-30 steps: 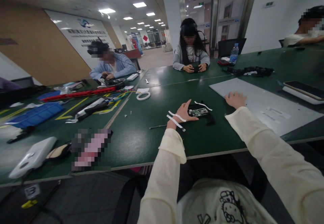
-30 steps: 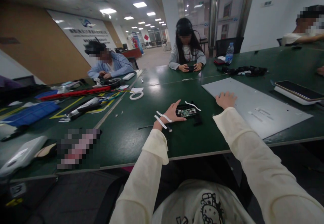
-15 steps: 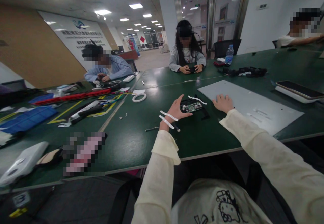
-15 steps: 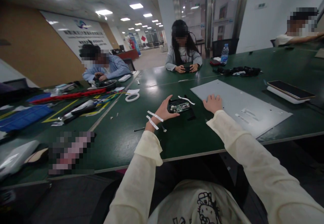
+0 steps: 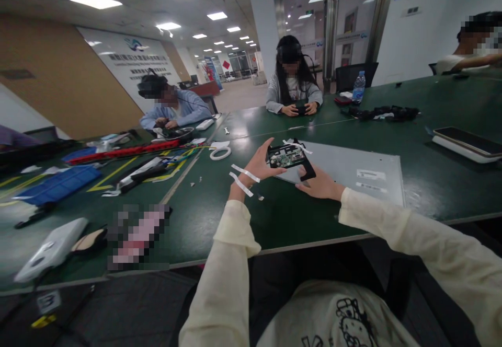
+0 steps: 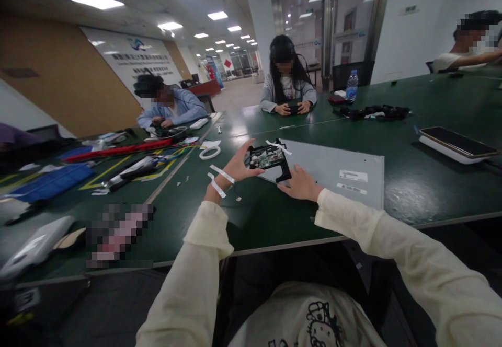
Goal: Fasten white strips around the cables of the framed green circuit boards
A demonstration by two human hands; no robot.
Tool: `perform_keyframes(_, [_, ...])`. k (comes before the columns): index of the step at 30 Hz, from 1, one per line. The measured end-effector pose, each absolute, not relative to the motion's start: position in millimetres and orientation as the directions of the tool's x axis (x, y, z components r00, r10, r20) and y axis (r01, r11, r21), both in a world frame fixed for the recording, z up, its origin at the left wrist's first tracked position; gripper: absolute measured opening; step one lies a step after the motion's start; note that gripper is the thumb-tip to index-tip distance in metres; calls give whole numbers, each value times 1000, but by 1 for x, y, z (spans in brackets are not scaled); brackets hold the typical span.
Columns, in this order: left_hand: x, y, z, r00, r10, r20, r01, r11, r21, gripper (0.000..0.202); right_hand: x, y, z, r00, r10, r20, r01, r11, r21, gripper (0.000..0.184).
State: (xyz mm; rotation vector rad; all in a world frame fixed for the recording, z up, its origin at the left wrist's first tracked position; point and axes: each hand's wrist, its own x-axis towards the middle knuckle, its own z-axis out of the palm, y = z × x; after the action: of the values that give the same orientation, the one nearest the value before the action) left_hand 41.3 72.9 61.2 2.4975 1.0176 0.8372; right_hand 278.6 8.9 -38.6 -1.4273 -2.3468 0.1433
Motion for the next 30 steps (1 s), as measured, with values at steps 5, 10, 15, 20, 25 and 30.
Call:
perform_keyframes(5, [43, 76, 67, 587, 705, 398, 509, -704, 496, 114, 251, -24, -27, -589, 780, 210, 748, 625, -222, 80])
perform_keyframes(10, [50, 75, 47, 615, 696, 370, 516, -710, 479, 116, 238, -49, -18, -710, 657, 254, 624, 754, -206, 74])
perform_keyframes(15, [54, 75, 16, 599, 730, 328, 548, -673, 497, 115, 229, -63, -8, -864, 368, 343, 369, 927, -65, 49])
perform_keyframes(20, [60, 74, -3, 626, 728, 279, 528, -659, 536, 115, 227, -64, -13, -901, 203, 383, 264, 958, 113, 41])
perform_keyframes(25, [64, 72, -9, 670, 705, 233, 528, -674, 517, 111, 229, -63, -14, -899, 199, 390, 266, 956, 127, 42])
perform_keyframes(30, [63, 74, -11, 663, 731, 162, 573, -635, 519, 117, 232, -63, -9, -901, 196, 386, 246, 966, 84, 43])
